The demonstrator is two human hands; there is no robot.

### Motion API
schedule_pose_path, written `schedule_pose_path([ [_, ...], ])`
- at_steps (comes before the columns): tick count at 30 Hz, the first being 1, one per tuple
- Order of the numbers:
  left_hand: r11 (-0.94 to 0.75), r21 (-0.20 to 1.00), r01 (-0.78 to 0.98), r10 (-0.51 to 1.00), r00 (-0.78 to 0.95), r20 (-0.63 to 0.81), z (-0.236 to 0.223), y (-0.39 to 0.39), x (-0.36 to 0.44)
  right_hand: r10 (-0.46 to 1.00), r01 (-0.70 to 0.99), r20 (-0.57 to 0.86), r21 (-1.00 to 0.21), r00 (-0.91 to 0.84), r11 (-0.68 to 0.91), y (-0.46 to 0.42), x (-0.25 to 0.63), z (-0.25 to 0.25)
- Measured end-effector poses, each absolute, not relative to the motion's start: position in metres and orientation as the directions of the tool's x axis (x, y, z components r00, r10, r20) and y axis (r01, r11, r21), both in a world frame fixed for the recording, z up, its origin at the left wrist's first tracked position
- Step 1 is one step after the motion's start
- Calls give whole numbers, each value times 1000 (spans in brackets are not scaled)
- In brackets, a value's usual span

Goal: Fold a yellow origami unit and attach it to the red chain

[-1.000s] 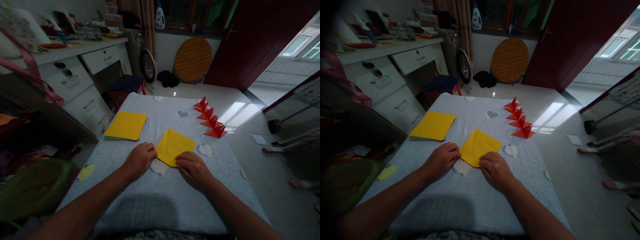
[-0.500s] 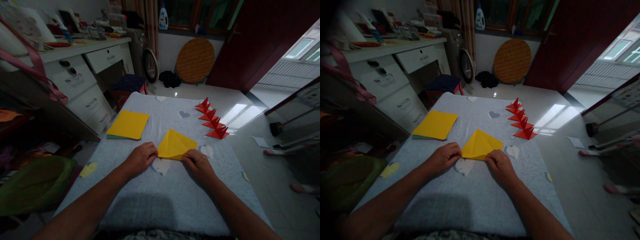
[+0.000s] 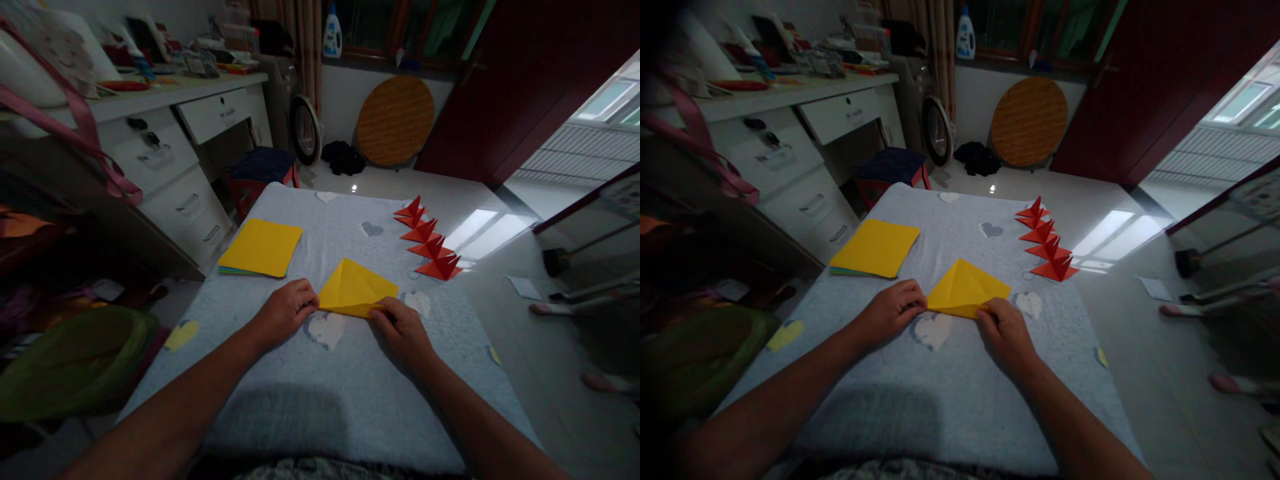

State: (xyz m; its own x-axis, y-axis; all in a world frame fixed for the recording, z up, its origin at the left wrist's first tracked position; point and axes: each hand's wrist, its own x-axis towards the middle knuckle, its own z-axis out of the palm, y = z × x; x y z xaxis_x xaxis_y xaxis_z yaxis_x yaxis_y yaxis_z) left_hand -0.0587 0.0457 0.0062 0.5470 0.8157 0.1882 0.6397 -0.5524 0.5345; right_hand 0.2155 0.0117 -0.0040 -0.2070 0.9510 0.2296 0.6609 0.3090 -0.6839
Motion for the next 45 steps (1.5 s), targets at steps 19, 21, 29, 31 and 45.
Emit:
schedule_pose_path([
  [19,-416,524,743,889,455,60,5,53,-65,930,667,154,-658,-335,349,15,211,4],
  [21,-405,536,741,892,449,53,5,53,-65,946,702,114,-644,-305,304,20,211,6],
  [29,-363,551,751,911,411,39,6,51,-62,973,792,67,-569,-222,220,32,206,9],
  [31,-346,556,756,917,396,32,7,51,-61,972,791,99,-566,-212,231,32,205,7],
  [45,-291,567,770,939,343,17,5,51,-59,972,795,148,-559,-184,236,36,204,3],
])
